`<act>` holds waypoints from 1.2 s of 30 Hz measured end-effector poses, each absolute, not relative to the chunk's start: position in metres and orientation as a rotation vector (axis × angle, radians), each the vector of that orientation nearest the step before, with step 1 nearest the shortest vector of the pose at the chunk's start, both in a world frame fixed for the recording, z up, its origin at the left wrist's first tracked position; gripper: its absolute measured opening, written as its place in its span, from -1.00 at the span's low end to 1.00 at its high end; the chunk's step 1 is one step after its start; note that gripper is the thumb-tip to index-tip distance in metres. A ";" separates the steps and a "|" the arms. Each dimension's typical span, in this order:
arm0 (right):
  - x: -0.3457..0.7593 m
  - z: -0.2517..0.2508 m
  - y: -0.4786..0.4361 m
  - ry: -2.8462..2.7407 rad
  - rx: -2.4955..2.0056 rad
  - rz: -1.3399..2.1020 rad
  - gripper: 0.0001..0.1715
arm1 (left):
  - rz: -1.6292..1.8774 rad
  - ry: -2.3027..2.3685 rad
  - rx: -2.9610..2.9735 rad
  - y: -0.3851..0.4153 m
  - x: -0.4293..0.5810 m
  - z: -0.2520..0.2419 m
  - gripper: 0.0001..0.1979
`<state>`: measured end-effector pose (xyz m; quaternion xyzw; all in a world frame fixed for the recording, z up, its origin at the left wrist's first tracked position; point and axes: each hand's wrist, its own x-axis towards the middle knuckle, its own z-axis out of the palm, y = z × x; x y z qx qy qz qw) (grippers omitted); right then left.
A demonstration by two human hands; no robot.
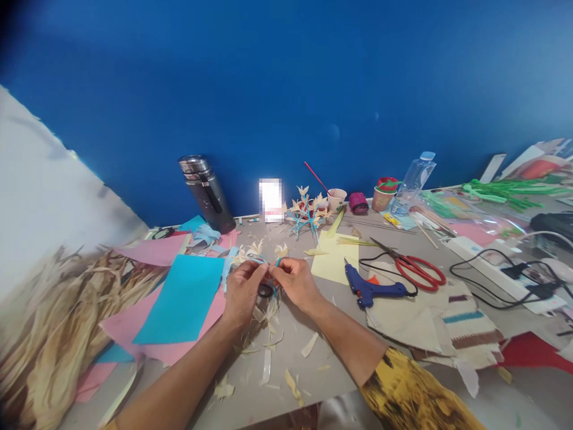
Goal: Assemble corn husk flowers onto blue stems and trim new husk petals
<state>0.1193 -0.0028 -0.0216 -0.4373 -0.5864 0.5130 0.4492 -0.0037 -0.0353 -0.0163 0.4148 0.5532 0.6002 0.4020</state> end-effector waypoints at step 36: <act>0.115 -0.026 -0.003 -1.323 -0.933 1.467 -0.65 | 1.659 1.438 1.078 -0.037 -0.002 -0.015 -0.81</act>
